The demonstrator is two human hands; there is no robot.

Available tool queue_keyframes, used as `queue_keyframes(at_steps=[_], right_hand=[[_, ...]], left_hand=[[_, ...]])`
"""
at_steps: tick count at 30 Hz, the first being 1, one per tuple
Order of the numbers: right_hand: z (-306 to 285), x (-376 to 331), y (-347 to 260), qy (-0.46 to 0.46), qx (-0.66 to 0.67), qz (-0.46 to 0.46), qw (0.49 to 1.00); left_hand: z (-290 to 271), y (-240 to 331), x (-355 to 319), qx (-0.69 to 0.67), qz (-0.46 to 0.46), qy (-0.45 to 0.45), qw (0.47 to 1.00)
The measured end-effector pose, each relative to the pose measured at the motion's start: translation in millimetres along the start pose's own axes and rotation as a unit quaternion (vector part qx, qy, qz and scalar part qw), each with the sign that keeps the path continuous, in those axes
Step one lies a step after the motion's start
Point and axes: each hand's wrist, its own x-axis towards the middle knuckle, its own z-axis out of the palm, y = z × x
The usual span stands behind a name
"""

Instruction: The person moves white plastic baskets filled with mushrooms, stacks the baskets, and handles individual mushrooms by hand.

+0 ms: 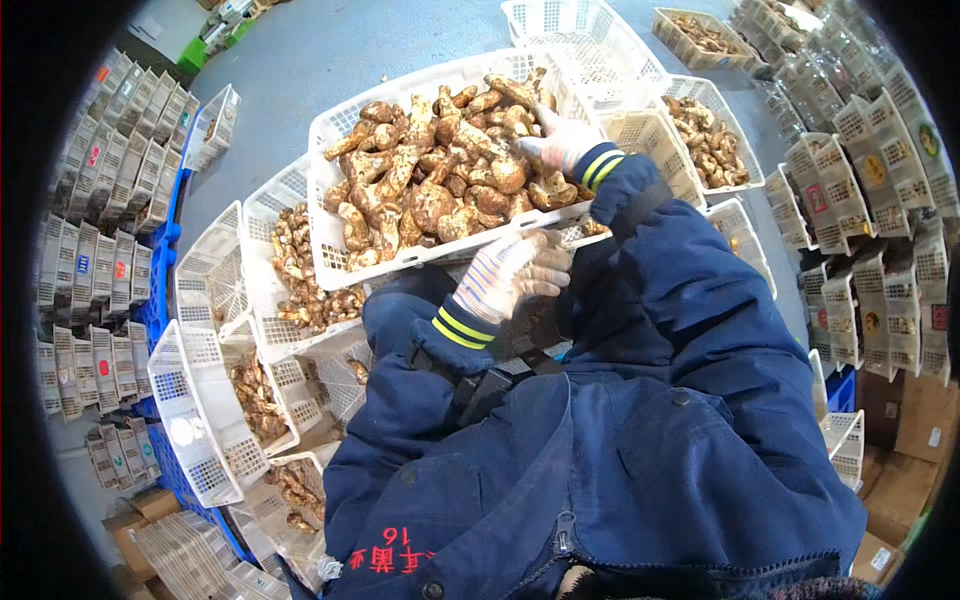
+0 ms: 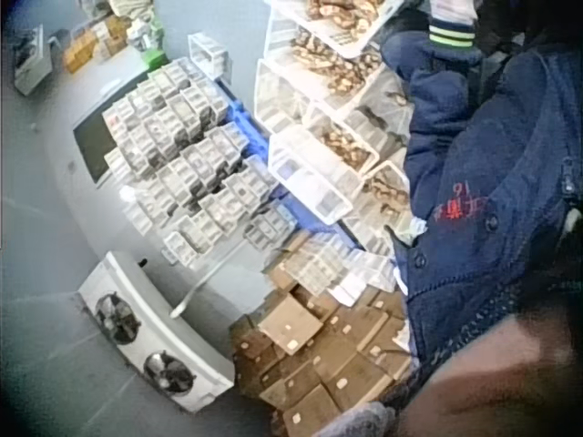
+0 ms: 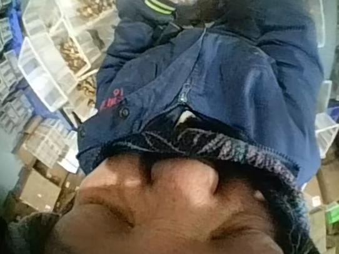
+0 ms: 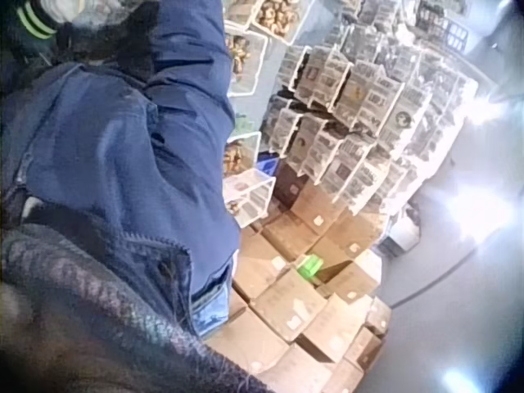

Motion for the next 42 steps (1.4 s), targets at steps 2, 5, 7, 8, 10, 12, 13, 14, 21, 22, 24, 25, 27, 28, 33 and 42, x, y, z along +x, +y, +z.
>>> queue_keyframes(at_steps=[2, 5, 7, 8, 10, 12, 13, 14, 21, 22, 24, 25, 27, 28, 33, 42], right_hand=[[7, 1, -10, -0.019, 0.031, 0.019, 0.999], [18, -3, -23, 0.004, -0.037, 0.025, 0.999], [30, 4, -7, 0.074, -0.021, 0.015, 0.997], [30, 7, 1, 0.059, 0.02, 0.033, 0.997], [27, 6, -1, 0.052, 0.086, 0.037, 0.994], [26, 7, 17, 0.005, 0.178, 0.004, 0.984], [28, 13, 29, -0.015, 0.186, -0.018, 0.982], [29, 20, 43, -0.039, 0.099, -0.043, 0.993], [16, 9, 3, -0.106, 0.038, -0.044, 0.993], [16, 2, -4, -0.061, 0.044, -0.037, 0.996], [14, 0, -3, -0.048, 0.056, -0.023, 0.997], [11, -2, 0, -0.036, 0.066, -0.007, 0.997], [0, -8, 11, 0.023, 0.053, -0.021, 0.998], [-11, -11, 11, 0.043, 0.04, -0.022, 0.998], [-41, -65, -21, 0.171, 0.3, -0.108, 0.932], [-14, -180, -66, 0.311, 0.06, -0.382, 0.868]], left_hand=[[7, -4, -8, 0.019, 0.004, 0.019, 1.0], [7, -5, -14, 0.031, 0.001, 0.032, 0.999], [8, -4, -11, 0.033, 0.002, 0.028, 0.999], [4, -6, -9, 0.019, 0.011, 0.007, 1.0], [-8, -4, -16, 0.01, 0.018, 0.015, 1.0], [-8, -1, -15, 0.013, 0.022, 0.027, 0.999], [-5, 0, -14, 0.013, 0.022, 0.022, 0.999], [-3, 1, -12, 0.013, 0.024, 0.025, 0.999], [-4, -4, -13, -0.071, -0.006, -0.045, 0.996], [-5, -5, -13, -0.065, 0.004, -0.032, 0.997], [1, -2, -16, -0.022, 0.021, 0.003, 1.0], [3, 0, -16, -0.021, 0.022, 0.001, 1.0], [5, 3, -17, 0.022, 0.034, 0.037, 0.998], [8, 7, -18, 0.033, 0.034, 0.035, 0.998], [27, 17, -26, -0.051, 0.033, -0.017, 0.998], [42, 4, -44, -0.226, 0.246, -0.043, 0.942]])
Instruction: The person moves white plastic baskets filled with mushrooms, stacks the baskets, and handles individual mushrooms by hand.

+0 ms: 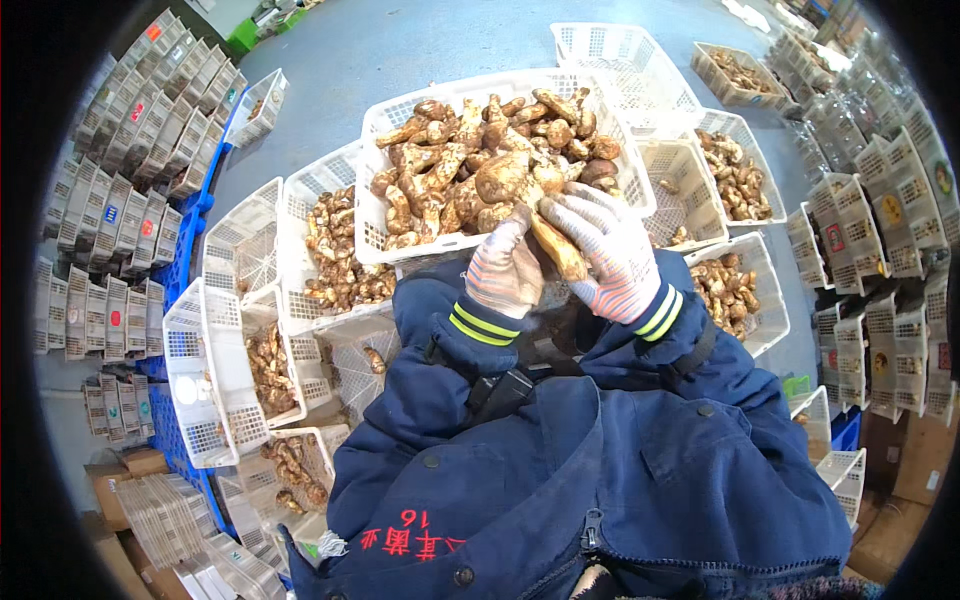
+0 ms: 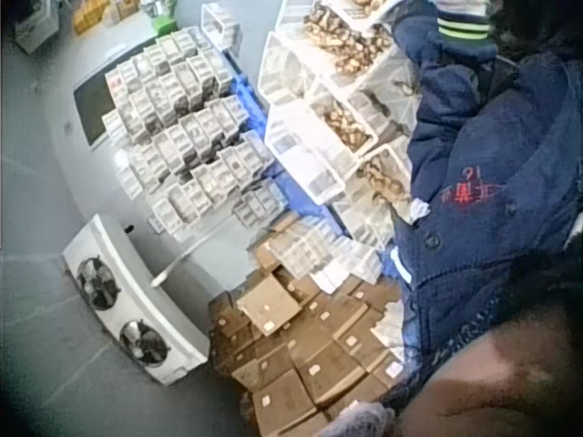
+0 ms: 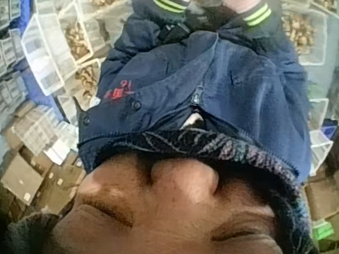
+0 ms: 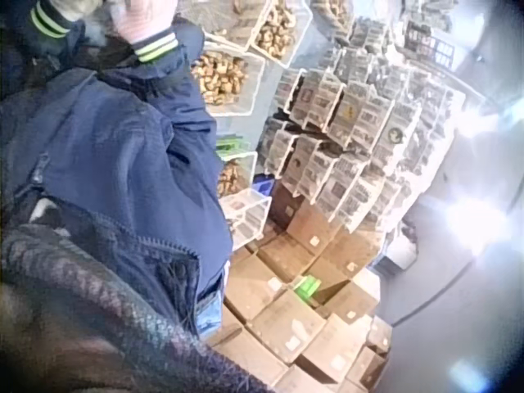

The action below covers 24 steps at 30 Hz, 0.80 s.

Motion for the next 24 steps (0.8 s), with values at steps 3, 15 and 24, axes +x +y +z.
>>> queue_keyframes(at_steps=[3, 15, 24], right_hand=[[-10, -12, 1, -0.05, 0.029, 0.011, 0.998], [17, -30, -27, -0.106, 0.166, 0.288, 0.937], [19, -41, 44, -0.021, 0.435, 0.355, 0.827]], left_hand=[[-13, 12, -4, 0.153, -0.001, 0.053, 0.987], [-11, 20, -1, 0.653, 0.222, 0.042, 0.723], [31, -16, 40, 0.616, 0.2, 0.087, 0.757]])
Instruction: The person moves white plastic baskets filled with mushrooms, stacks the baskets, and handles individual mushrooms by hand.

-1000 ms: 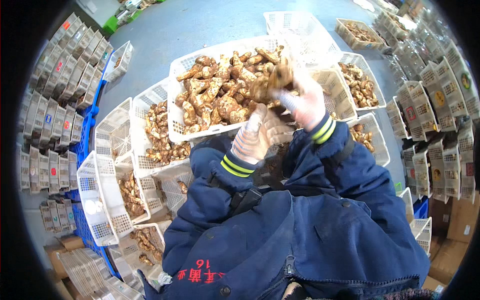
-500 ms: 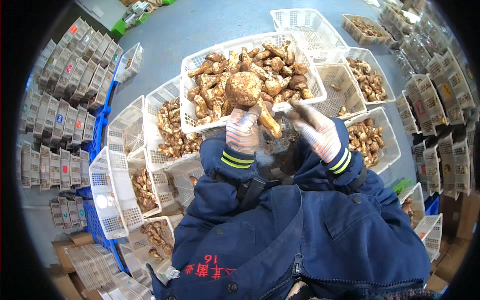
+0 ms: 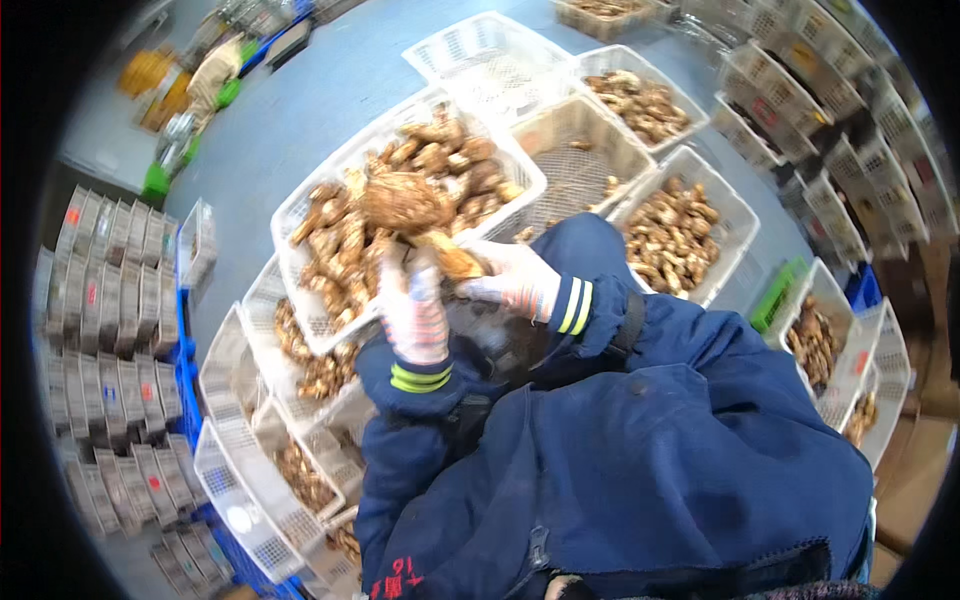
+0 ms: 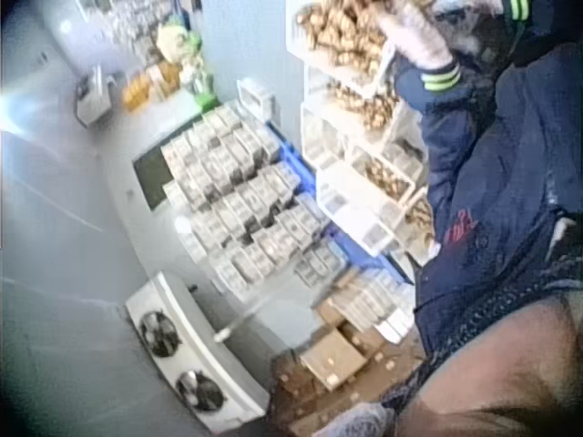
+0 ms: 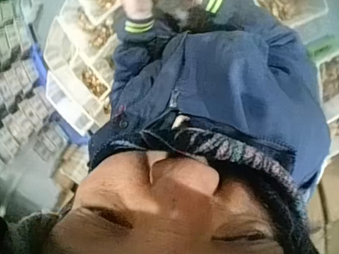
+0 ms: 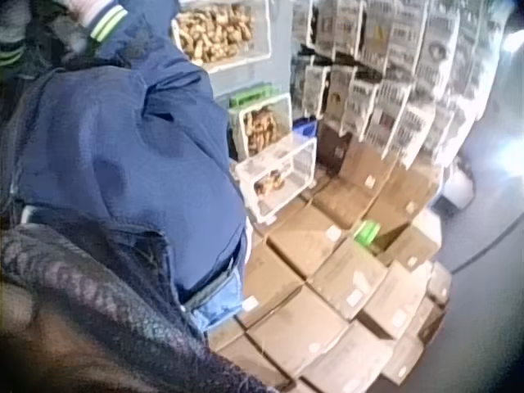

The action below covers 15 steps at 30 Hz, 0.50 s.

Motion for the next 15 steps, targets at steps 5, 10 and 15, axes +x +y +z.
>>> queue_keyframes(at_steps=[5, 10, 15], right_hand=[[-102, -16, -32, 0.064, 0.233, 0.119, 0.963], [-234, -39, 30, 0.241, 0.264, 0.143, 0.923], [-297, -93, 121, 0.336, 0.304, 0.211, 0.866]], left_hand=[[7, -20, 22, 0.103, 0.043, -0.024, 0.993], [22, -39, 40, 0.094, -0.011, -0.013, 0.995], [32, -82, 54, 0.09, -0.083, -0.058, 0.991]])
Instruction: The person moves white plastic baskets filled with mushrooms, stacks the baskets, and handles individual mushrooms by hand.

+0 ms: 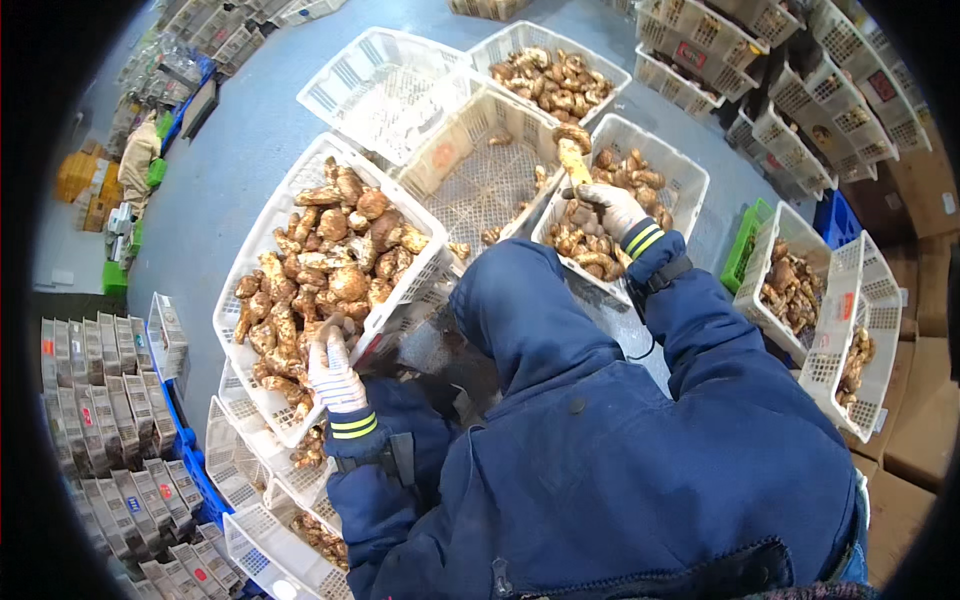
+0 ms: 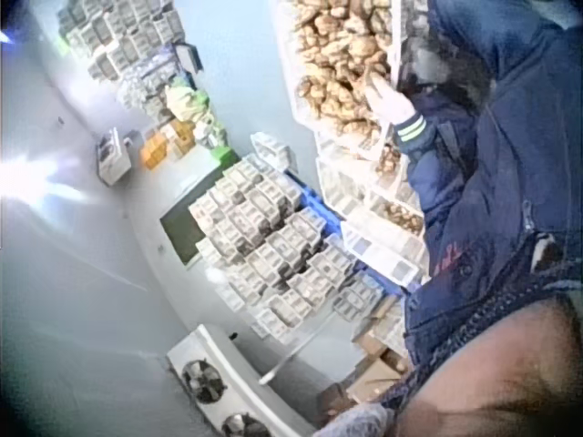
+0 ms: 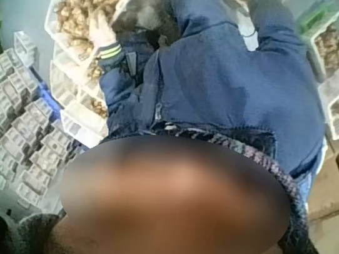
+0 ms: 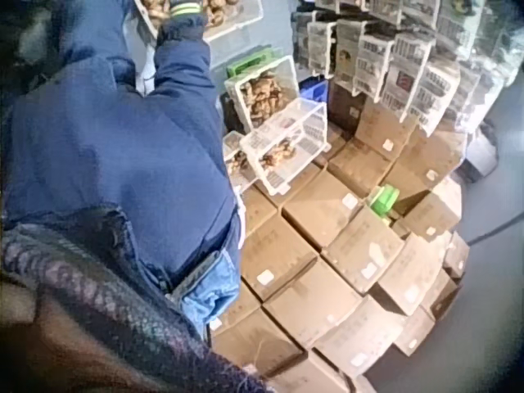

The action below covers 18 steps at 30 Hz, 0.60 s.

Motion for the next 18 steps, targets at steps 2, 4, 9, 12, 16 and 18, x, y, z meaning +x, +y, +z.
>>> queue_keyframes(at_steps=[2, 4, 9, 12, 16, 18], right_hand=[[-31, 8, 16, 0.094, -0.084, -0.012, 0.992], [-62, 16, 31, 0.181, -0.065, 0.034, 0.981], [-113, 30, 87, 0.259, -0.169, 0.201, 0.929], [-151, 45, 122, 0.244, -0.192, 0.213, 0.926], [-180, 48, 136, 0.316, -0.116, 0.084, 0.938], [-93, 35, 107, 0.223, -0.574, 0.014, 0.788]], left_hand=[[2, -15, 4, -0.024, -0.007, 0.006, 1.0], [8, -10, 6, -0.005, -0.008, -0.006, 1.0], [12, -12, 1, 0.03, 0.009, 0.022, 0.999], [4, -11, -1, 0.029, 0.02, 0.01, 0.999], [5, -6, -2, 0.035, 0.033, -0.041, 0.998], [-18, -12, -12, 0.003, 0.013, -0.013, 1.0]])
